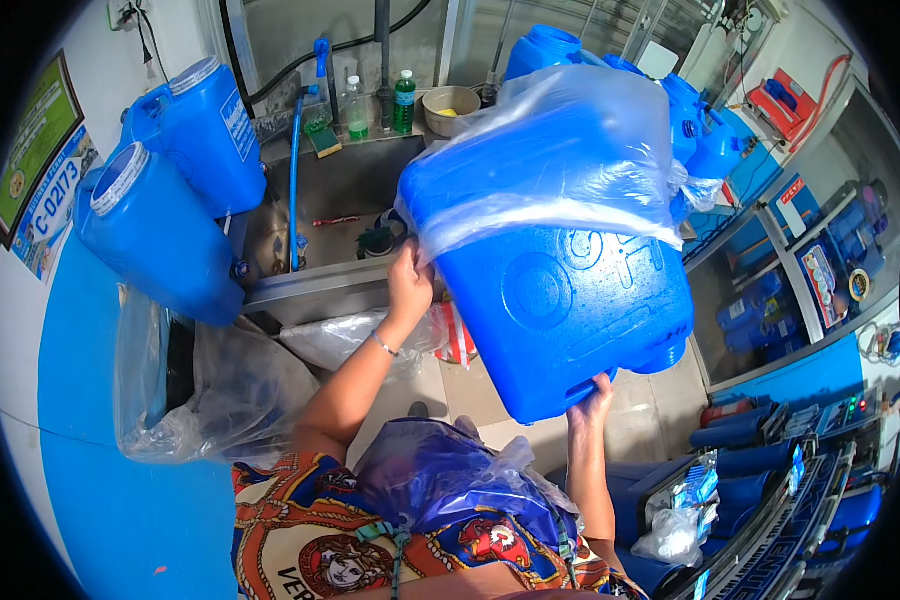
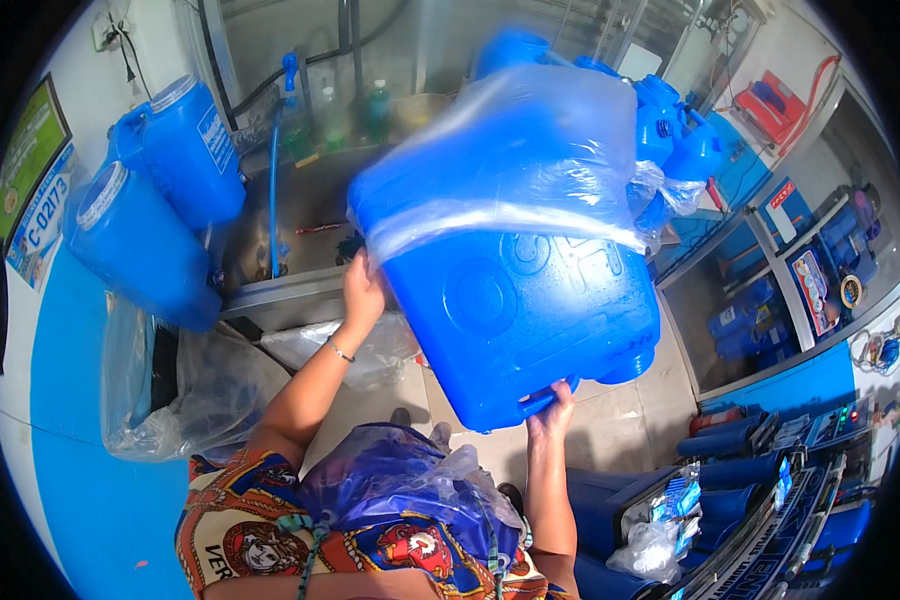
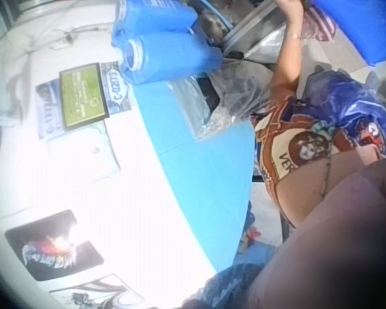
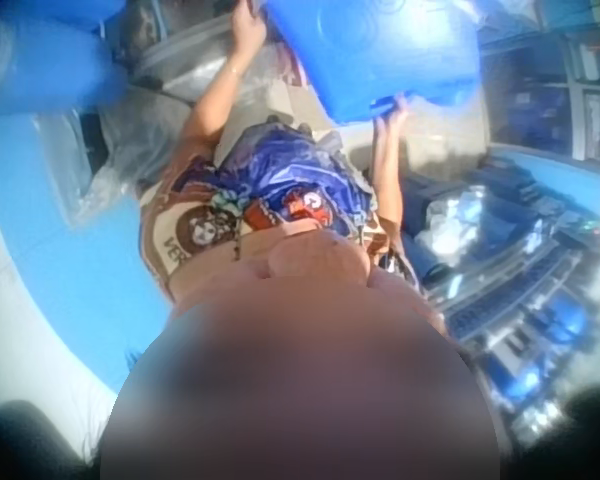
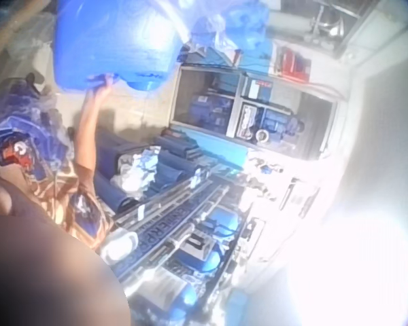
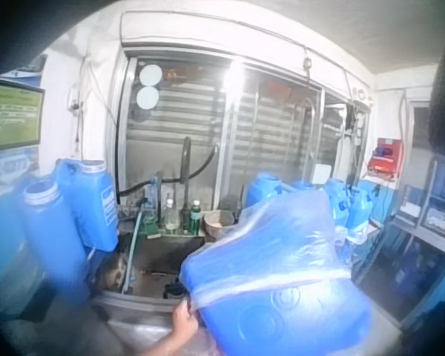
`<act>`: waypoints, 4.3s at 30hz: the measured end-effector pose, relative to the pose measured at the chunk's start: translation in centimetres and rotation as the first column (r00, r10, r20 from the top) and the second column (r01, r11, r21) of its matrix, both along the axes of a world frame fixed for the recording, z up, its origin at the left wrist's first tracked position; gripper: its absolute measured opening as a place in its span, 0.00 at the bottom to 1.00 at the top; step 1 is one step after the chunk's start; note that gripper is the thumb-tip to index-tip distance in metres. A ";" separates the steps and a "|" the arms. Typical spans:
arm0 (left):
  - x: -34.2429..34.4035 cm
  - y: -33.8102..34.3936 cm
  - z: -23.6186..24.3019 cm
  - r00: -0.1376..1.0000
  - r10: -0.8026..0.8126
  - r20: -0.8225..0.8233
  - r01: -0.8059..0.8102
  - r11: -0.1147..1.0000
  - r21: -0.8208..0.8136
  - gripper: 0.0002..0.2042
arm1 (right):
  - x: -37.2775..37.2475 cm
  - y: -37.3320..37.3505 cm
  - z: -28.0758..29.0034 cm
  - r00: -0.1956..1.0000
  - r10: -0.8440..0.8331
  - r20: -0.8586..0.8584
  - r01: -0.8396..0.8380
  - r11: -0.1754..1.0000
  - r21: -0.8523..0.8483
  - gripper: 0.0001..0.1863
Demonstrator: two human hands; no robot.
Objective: The person handles several large blue plastic water jugs, placing them into clear plastic bags and arranging them on a metal counter. They use a red heat gun to shrink-wrap the bags around the jugs, then rinse a jug under a tap and place it with the others. The person also applies a label to one of the jugs.
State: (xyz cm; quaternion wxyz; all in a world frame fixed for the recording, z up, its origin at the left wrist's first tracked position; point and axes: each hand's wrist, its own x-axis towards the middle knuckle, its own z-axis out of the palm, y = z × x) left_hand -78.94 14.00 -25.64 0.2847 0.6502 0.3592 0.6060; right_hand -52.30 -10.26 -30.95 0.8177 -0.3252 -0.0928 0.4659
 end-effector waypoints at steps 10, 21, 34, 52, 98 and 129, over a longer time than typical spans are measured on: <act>-1.1 -14.3 -2.7 0.653 -0.654 -0.382 0.412 0.729 -0.546 0.11 | -1.3 3.1 -0.4 0.998 -0.032 -0.058 0.036 0.997 0.073 0.22; 0.5 -11.6 13.6 -0.178 -0.740 -0.649 0.917 0.116 -0.383 0.09 | 2.1 1.1 7.7 0.828 -0.073 0.556 0.168 0.978 -0.122 0.19; 8.9 9.5 22.5 0.696 -0.539 -0.474 0.684 0.700 0.207 0.23 | 2.5 1.4 26.1 0.517 0.192 0.834 0.162 0.935 -0.316 0.18; 3.6 1.4 20.2 0.954 -0.203 -0.219 0.298 0.694 0.655 0.18 | -3.1 27.1 34.6 0.298 0.603 0.740 -0.048 0.784 -0.619 0.14; -2.7 -2.1 -32.9 0.376 -0.659 -0.651 0.186 0.742 -0.644 0.13 | -3.8 18.5 2.6 -0.508 0.344 0.790 0.177 0.939 -0.295 0.50; 1.9 -8.2 -18.8 0.651 -0.649 0.394 0.422 -0.122 -0.898 0.10 | -7.0 13.9 -13.9 -0.004 0.786 0.618 -0.314 0.586 -0.747 0.27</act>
